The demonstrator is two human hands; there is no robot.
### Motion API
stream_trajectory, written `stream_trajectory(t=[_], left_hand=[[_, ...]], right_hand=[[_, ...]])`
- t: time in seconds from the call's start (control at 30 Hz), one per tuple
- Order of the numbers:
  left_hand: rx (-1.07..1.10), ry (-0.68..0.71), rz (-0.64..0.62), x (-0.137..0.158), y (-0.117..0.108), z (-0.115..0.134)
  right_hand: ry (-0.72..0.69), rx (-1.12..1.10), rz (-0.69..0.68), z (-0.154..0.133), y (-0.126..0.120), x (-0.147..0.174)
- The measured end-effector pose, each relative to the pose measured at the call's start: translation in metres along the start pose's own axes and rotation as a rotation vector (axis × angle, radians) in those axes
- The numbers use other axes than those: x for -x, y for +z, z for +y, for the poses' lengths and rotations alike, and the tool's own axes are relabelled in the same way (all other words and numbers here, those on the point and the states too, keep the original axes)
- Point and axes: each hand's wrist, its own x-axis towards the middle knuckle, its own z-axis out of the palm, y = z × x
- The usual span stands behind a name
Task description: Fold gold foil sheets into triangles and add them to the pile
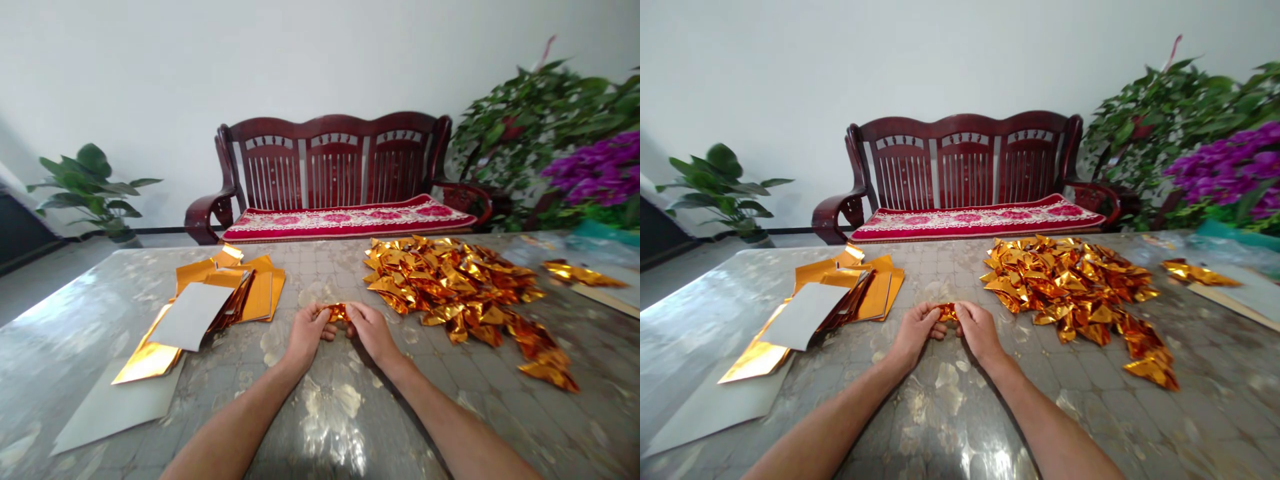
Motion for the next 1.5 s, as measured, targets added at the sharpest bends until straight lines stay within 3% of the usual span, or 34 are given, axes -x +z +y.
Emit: stream_trajectory(t=[0.73,1.5], left_hand=[[-0.166,0.115,0.12,0.002,0.002,-0.004],[-0.179,0.143,0.093,0.007,0.001,-0.006]], right_hand=[[0.017,0.053,0.048,-0.007,0.012,0.005],[0.007,-0.009,0.009,-0.003,0.018,0.007]])
